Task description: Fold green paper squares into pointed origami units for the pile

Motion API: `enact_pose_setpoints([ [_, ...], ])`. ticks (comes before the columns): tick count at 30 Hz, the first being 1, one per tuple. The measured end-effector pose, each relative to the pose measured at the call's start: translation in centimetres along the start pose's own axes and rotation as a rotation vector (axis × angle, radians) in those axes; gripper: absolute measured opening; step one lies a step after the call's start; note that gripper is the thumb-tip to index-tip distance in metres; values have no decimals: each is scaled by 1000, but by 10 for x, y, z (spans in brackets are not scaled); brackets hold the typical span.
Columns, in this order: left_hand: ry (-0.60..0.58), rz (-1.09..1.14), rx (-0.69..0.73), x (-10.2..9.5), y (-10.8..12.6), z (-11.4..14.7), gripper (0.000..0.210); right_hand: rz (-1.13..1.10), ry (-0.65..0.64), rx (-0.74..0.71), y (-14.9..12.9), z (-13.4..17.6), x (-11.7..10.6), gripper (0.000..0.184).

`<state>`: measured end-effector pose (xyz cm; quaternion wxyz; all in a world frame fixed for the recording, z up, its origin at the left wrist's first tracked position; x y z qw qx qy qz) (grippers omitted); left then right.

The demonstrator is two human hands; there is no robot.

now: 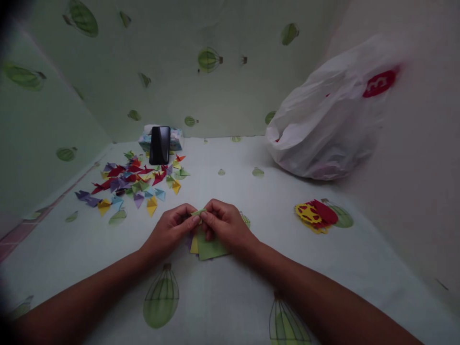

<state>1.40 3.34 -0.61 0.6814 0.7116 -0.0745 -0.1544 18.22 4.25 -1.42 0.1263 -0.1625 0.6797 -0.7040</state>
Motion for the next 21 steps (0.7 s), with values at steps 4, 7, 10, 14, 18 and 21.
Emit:
enact_pose_setpoints([
  [4, 14, 87, -8, 1, -1, 1, 28, -96, -20, -30, -2, 0, 1, 25],
  [7, 34, 219, -32, 4, -4, 0, 27, -196, -48, -53, -3, 0, 4, 20],
  [10, 6, 298, -71, 6, -6, 0, 26, -207, -71, -48, -2, 0, 6, 18],
  [14, -4, 280, -70, 7, -5, 1, 24, -178, -53, -51, -2, -1, 5, 18],
  [18, 8, 236, -51, 6, -6, 1, 26, -182, -49, -55, -3, -1, 4, 18],
  [21, -5, 226, -50, 6, -9, 2, 28, -197, -55, -51, -3, -1, 5, 19],
])
Point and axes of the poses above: each hand's wrist, its own z-axis away from the middle knuckle, its own x-axis out of the palm, y = z × x, the point moved 1 cm from there along -z, towards the middle knuckle, and after that the axes turned 2 degrees about x, right-handed, at the moved point
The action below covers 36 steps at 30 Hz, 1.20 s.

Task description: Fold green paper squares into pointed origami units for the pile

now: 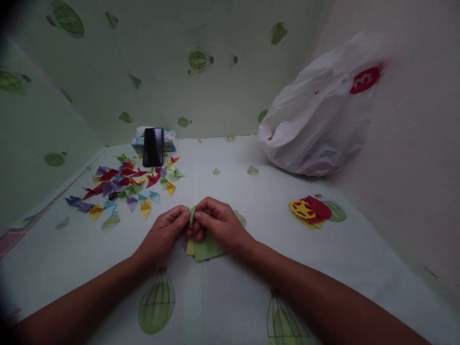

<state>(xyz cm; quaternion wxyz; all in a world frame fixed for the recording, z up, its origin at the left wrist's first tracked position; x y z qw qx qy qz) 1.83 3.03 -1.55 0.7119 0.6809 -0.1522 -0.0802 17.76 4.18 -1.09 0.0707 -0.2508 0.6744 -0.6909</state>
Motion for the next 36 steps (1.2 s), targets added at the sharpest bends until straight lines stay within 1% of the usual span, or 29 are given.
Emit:
enact_pose_setpoints([
  [3, -13, 10, 4, 0, 0, 0, 27, 6, -8, 3, 0, 0, 0, 21],
  [11, 23, -81, 40, -1, 7, 0, 24, -7, -6, 14, 0, 1, -1, 20],
  [18, -9, 124, -42, 4, 1, 1, 28, -5, -27, 0, 0, 0, 0, 17],
  [25, -19, 155, -46, 4, 0, 1, 27, -2, -30, 4, -1, 0, 0, 15],
  [31, 25, 190, -78, 4, -1, 1, 26, -26, -45, 12, -2, 0, 1, 17],
  [36, 37, 289, -127, 6, 0, 0, 28, -56, -49, 26, -2, 0, 2, 20],
])
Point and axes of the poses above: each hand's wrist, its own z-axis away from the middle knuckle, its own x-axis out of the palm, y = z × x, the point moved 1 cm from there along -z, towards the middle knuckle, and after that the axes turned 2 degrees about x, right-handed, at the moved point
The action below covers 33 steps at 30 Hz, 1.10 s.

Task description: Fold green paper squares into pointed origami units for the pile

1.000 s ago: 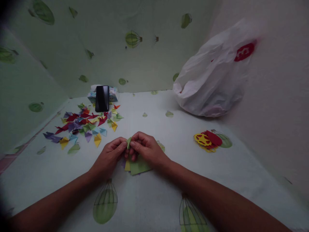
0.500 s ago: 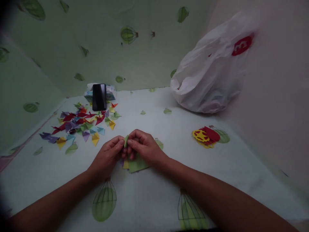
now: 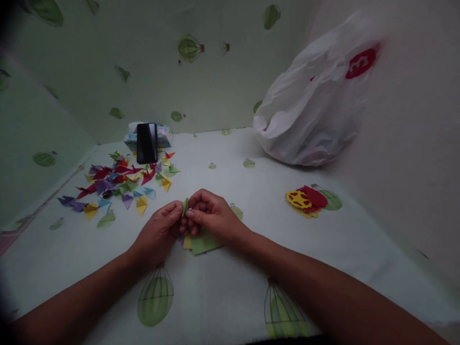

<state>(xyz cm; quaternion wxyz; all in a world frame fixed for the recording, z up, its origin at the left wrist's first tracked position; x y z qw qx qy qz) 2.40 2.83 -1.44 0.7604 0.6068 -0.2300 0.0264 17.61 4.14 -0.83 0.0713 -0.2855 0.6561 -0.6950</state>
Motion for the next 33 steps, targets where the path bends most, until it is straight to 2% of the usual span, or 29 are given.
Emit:
enact_pose_setpoints([
  [5, -8, 42, -14, -1, 0, -1, 31, 29, -10, 2, -3, 1, -1, 18],
  [11, 15, -428, 144, -4, 10, 2, 28, 261, 75, -54, -3, 5, 0, 10],
  [15, -4, -532, 166, -4, 13, 3, 30, 294, 108, -39, -1, 5, 0, 11],
  [25, 14, -325, 72, -8, 3, 0, 24, 302, 119, 89, -5, 5, 1, 14],
  [33, -23, -181, 3, -8, -1, -2, 25, 318, 129, 22, -4, 6, -1, 14],
])
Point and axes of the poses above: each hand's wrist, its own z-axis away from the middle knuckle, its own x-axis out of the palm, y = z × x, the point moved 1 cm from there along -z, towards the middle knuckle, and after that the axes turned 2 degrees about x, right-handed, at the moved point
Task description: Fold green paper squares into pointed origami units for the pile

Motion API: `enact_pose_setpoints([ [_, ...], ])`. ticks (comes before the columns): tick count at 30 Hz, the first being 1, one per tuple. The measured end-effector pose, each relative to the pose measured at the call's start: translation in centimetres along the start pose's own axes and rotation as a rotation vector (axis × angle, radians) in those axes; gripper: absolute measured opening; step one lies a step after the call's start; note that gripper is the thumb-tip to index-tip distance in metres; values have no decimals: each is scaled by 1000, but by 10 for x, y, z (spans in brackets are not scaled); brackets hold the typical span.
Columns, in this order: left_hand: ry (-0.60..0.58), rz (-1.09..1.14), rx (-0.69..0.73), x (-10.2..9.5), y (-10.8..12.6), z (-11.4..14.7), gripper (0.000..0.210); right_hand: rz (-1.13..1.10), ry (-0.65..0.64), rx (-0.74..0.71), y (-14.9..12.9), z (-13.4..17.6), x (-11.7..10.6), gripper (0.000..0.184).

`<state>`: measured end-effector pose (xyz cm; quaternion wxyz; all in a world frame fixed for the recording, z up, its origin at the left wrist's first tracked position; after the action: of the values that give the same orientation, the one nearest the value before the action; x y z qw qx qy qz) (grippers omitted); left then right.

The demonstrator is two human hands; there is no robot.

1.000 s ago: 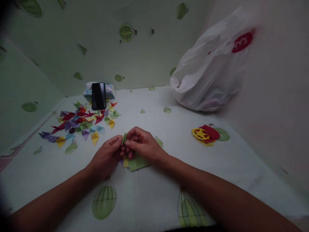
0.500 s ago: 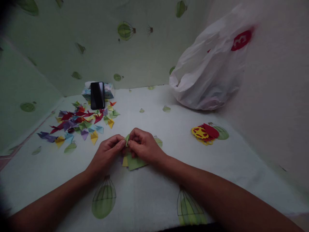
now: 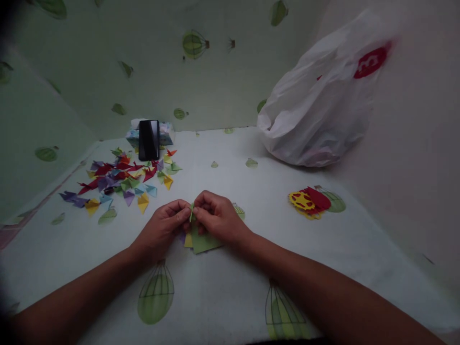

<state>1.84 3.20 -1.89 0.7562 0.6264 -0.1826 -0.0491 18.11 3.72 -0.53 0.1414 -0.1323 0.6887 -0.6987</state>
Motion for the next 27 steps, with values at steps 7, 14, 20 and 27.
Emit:
enact_pose_setpoints([
  [7, 13, 55, -30, 2, 0, 1, 23, 84, 61, -117, 0, 0, -2, 13],
  [14, 14, 128, -56, 4, -1, 2, 23, 294, 130, -277, 1, 2, -2, 8],
  [20, 16, 165, -57, 7, 0, 3, 22, 323, 131, -290, 0, 2, -2, 8],
  [27, 21, 192, -62, 8, -1, 3, 22, 316, 133, -302, 1, 2, -2, 9],
])
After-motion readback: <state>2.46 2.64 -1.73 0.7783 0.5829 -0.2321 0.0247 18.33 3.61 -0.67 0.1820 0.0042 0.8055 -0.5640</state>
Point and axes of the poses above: each hand's wrist, its own z-axis away from the middle knuckle, its own x-axis out of the palm, y = z × x, the point moved 1 cm from there along -z, towards the middle knuckle, and after that the axes turned 2 degrees about x, right-handed, at the moved point
